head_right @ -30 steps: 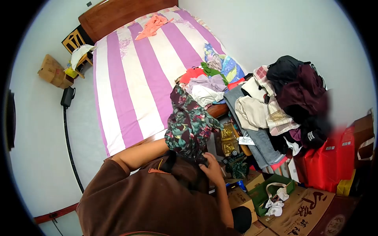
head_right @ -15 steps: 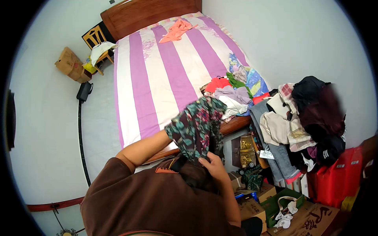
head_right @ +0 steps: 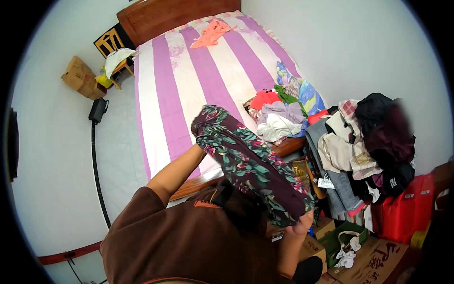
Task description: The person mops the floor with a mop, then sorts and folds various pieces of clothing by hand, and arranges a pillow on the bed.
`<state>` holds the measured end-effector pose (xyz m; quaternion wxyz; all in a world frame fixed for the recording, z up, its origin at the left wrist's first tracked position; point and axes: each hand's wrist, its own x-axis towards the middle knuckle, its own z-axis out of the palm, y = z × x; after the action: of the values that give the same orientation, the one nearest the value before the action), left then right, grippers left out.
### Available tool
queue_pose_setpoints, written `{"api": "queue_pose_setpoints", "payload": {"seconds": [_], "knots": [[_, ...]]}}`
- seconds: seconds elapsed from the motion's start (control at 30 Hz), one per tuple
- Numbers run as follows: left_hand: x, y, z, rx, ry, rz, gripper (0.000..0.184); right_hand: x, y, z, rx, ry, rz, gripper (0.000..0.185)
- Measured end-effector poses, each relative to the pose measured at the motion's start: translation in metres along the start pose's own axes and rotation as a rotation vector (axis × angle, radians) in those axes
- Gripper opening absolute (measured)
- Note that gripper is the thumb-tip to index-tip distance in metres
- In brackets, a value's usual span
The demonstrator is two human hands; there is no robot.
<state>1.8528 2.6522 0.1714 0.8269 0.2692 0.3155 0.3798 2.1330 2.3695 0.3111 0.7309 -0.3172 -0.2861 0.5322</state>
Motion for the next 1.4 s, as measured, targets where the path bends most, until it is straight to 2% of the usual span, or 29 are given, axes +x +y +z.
{"api": "queue_pose_setpoints", "payload": {"seconds": [0.1,0.23,0.27,0.33,0.37,0.6,0.7,0.8,0.93,1.0,1.07,1.17,1.2,1.27,1.3,1.33,1.4], "knots": [[0.008,0.01,-0.011,-0.067,0.028,0.027,0.035,-0.005,-0.005,-0.012,0.082,0.012,-0.049,0.059],[0.014,0.023,-0.027,-0.131,0.065,0.058,0.034,-0.001,-0.014,-0.019,0.099,-0.13,-0.164,0.058],[0.015,0.028,-0.031,-0.145,0.071,0.062,0.034,-0.002,-0.015,-0.022,0.114,0.043,-0.165,0.054],[0.02,0.032,-0.035,-0.172,0.08,0.073,0.034,0.006,-0.018,-0.017,0.184,0.106,-0.159,0.049],[0.023,0.034,-0.036,-0.182,0.08,0.076,0.034,0.009,-0.019,-0.027,0.13,0.038,-0.167,0.05],[0.03,0.053,-0.048,-0.24,0.068,0.1,0.032,0.02,-0.042,-0.03,0.238,0.048,-0.212,0.049],[0.029,0.059,-0.056,-0.237,0.056,0.078,0.032,0.026,-0.051,-0.018,0.195,0.152,-0.222,0.042],[0.029,0.048,-0.057,-0.204,0.015,-0.022,0.032,0.033,-0.051,-0.025,0.207,0.248,-0.167,0.04],[0.025,0.012,-0.041,-0.166,-0.063,-0.205,0.031,0.045,-0.042,-0.043,0.343,0.14,-0.076,0.04],[0.018,-0.002,-0.025,-0.004,0.067,-0.388,0.029,0.048,-0.039,-0.049,0.377,0.144,-0.064,0.04],[0.019,-0.008,-0.025,0.425,0.132,-0.451,0.029,0.05,-0.038,-0.055,0.374,0.186,-0.062,0.04],[0.009,0.024,-0.007,0.641,0.084,-0.517,0.029,0.051,-0.039,-0.072,0.34,0.231,-0.084,0.04],[0.019,0.026,-0.027,0.67,0.057,-0.507,0.028,0.049,-0.041,-0.08,0.332,0.249,-0.096,0.041],[0.017,0.052,-0.03,0.528,0.091,-0.568,0.027,0.047,-0.043,-0.092,0.318,0.281,-0.121,0.044],[0.012,0.066,-0.025,0.457,0.142,-0.495,0.027,0.047,-0.047,-0.084,0.31,0.366,-0.129,0.035],[0.008,0.077,-0.022,0.387,0.193,-0.421,0.027,0.047,-0.047,-0.09,0.327,0.378,-0.132,0.034],[-0.006,0.107,-0.011,0.134,0.083,-0.112,0.031,0.039,-0.044,-0.11,0.361,0.402,-0.135,0.033]]}}
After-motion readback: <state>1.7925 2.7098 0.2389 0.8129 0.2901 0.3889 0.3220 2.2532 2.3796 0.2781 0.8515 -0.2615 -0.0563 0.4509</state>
